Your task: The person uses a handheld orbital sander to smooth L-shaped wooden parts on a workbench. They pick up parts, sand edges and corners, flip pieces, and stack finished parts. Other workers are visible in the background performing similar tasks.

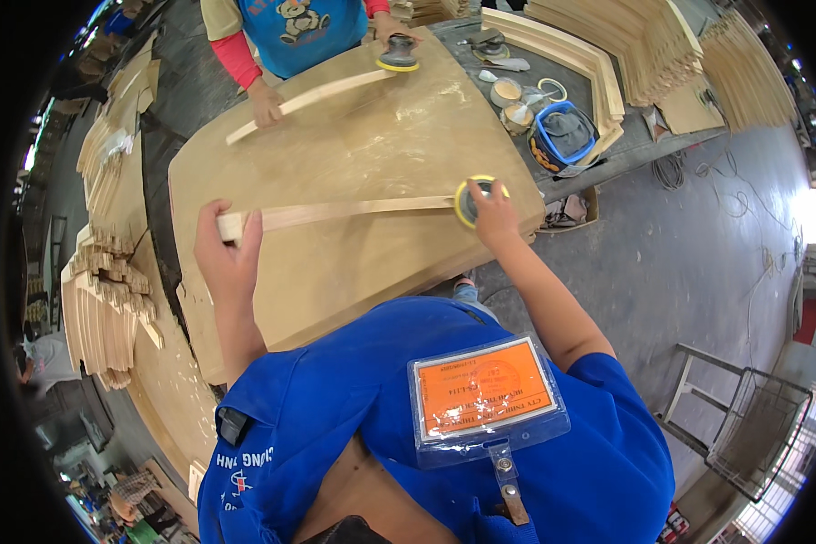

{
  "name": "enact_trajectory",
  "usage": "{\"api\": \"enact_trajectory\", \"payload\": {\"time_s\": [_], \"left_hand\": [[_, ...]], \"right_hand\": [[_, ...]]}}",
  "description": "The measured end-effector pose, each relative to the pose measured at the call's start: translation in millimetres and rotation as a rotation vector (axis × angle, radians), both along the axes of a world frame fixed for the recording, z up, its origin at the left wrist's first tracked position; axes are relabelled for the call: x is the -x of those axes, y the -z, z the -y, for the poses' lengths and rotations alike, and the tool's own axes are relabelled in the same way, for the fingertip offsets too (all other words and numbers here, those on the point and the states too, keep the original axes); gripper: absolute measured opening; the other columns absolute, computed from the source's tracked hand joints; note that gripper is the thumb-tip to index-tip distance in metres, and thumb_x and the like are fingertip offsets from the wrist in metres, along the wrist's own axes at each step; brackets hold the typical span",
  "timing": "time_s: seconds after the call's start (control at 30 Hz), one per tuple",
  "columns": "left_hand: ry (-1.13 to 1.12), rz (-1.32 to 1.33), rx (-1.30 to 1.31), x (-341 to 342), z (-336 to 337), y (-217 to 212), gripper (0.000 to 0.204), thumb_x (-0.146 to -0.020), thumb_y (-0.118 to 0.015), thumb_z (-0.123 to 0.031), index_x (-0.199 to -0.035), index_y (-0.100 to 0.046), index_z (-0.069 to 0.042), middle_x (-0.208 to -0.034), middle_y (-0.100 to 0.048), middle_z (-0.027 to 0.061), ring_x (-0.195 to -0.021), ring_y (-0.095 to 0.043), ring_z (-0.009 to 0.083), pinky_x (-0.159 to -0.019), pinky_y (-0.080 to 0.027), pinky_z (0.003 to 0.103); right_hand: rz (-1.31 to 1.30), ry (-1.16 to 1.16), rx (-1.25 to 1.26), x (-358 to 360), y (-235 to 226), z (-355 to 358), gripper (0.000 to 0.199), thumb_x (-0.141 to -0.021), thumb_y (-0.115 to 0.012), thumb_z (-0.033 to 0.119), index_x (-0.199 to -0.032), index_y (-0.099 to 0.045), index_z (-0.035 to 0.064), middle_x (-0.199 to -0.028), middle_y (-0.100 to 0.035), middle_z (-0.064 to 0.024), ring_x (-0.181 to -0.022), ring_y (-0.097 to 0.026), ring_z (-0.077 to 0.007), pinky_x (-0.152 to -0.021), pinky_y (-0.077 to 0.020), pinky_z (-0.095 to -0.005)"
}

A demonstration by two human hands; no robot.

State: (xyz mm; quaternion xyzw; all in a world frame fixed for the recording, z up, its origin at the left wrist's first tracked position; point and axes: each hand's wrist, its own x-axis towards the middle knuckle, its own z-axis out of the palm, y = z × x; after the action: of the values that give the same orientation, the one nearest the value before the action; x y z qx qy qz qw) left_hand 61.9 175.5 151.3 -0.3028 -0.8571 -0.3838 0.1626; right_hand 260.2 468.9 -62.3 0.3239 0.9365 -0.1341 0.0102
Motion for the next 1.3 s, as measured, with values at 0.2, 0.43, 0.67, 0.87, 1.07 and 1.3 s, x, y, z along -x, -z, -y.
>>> {"api": "enact_trajectory", "payload": {"time_s": [0.2, 0.43, 0.67, 0.87, 1.07, 1.3], "left_hand": [[0.053, 0.017, -0.029, 21.2, -15.3, 0.5, 0.034, -0.073, -0.073, -0.018, -0.093, -0.054, 0.001, -0.085, -0.057, 0.0150, -0.081, -0.056, 0.0286, -0.073, -0.043, 0.037], [0.072, 0.172, -0.105, 23.3, -19.0, -0.9, 0.034, -0.074, -0.073, -0.020, -0.093, -0.054, 0.001, -0.080, -0.058, 0.0126, -0.074, -0.057, 0.0232, -0.068, -0.045, 0.033], [0.085, 0.167, -0.116, 29.2, -22.9, 1.0, 0.034, -0.075, -0.073, -0.019, -0.094, -0.053, 0.000, -0.080, -0.058, 0.0117, -0.073, -0.057, 0.0220, -0.070, -0.046, 0.033], [0.102, 0.174, -0.126, 30.2, -24.2, -0.8, 0.032, -0.075, -0.072, -0.017, -0.095, -0.053, -0.001, -0.080, -0.058, 0.0108, -0.073, -0.057, 0.0197, -0.069, -0.046, 0.031], [0.101, 0.209, -0.138, 24.8, -23.0, -0.3, 0.033, -0.074, -0.073, -0.016, -0.096, -0.052, -0.001, -0.082, -0.059, 0.0105, -0.074, -0.058, 0.0185, -0.070, -0.047, 0.030], [0.117, 0.196, -0.156, 25.0, -24.0, 2.7, 0.033, -0.075, -0.073, -0.015, -0.097, -0.053, -0.001, -0.082, -0.060, 0.0102, -0.075, -0.058, 0.0185, -0.071, -0.047, 0.031]], "right_hand": [[0.154, -0.300, 0.069, 69.7, 7.6, 49.9, 0.065, -0.080, -0.055, 0.006, -0.138, -0.035, 0.0262, -0.132, -0.035, -0.0222, -0.099, -0.057, -0.0410, -0.082, -0.0516, -0.0438], [0.198, -0.423, 0.081, 108.6, -0.4, 81.1, 0.071, -0.078, -0.060, 0.005, -0.140, -0.031, 0.0267, -0.135, -0.030, -0.0211, -0.100, -0.056, -0.0413, -0.079, -0.0536, -0.0411], [0.166, -0.459, 0.059, 119.2, -1.4, 85.2, 0.069, -0.080, -0.056, 0.004, -0.140, -0.031, 0.0249, -0.135, -0.030, -0.0237, -0.098, -0.056, -0.0416, -0.078, -0.0538, -0.0417], [0.121, -0.365, 0.091, 98.8, 1.3, 70.3, 0.064, -0.081, -0.053, 0.005, -0.138, -0.034, 0.0261, -0.133, -0.033, -0.0225, -0.098, -0.057, -0.0421, -0.081, -0.0523, -0.0436], [0.101, -0.090, 0.095, 64.0, 11.9, 24.0, 0.063, -0.081, -0.052, 0.002, -0.137, -0.037, 0.0270, -0.131, -0.035, -0.0202, -0.097, -0.059, -0.0415, -0.081, -0.0516, -0.0456], [0.047, 0.084, 0.115, 26.0, 7.0, -16.2, 0.064, -0.080, -0.055, 0.004, -0.138, -0.036, 0.0238, -0.125, -0.040, -0.0233, -0.099, -0.058, -0.0429, -0.082, -0.0505, -0.0460]]}}
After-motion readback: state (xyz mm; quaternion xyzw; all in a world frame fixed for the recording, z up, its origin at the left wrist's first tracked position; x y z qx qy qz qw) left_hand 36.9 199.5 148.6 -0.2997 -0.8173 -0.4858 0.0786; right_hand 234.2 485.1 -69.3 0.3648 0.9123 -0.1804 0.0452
